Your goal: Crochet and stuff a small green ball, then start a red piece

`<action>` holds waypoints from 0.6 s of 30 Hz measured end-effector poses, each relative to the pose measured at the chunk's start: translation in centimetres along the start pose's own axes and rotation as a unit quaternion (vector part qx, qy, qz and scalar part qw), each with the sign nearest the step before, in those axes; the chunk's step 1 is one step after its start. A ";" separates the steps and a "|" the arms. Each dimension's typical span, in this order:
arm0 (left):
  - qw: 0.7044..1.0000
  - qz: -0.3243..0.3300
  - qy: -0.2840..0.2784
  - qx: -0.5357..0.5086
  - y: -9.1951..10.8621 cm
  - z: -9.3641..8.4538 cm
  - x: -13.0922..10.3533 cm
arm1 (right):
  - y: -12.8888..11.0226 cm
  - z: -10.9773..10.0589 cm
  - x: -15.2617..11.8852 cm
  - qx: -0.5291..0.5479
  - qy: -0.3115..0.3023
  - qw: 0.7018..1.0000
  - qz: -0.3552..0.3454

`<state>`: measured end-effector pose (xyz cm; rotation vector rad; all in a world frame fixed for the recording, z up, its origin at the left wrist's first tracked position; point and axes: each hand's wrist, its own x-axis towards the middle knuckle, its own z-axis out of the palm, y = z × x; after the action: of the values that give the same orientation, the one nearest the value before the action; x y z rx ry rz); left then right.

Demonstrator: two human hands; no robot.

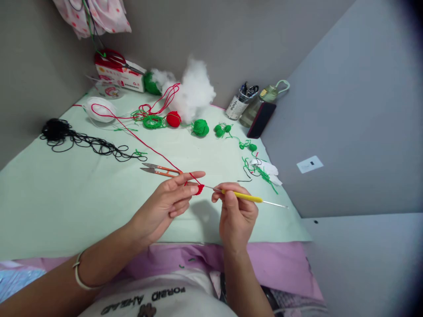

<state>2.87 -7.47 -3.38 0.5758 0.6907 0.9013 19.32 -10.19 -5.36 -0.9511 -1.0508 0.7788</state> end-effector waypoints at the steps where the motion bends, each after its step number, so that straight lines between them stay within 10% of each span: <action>1: 1.000 -0.001 -0.002 -0.003 0.0 -0.2 0.0 | -0.2 0.0 0.1 0.012 0.003 1.000 0.007; 5: 0.998 0.042 0.026 0.027 -0.2 0.0 0.0 | -0.5 0.4 0.0 -0.003 -0.035 0.999 0.022; 11: 0.997 0.053 0.039 0.039 -0.8 0.8 -0.3 | 0.3 1.3 -0.9 -0.251 -0.037 0.938 -0.236; 18: 1.000 -0.008 0.007 0.021 0.3 -0.1 -0.1 | -0.1 0.6 0.7 0.024 -0.071 0.997 0.015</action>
<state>2.59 -7.37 -3.17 0.6005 0.7266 0.8781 18.97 -9.44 -4.92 -0.8826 -1.1369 0.9035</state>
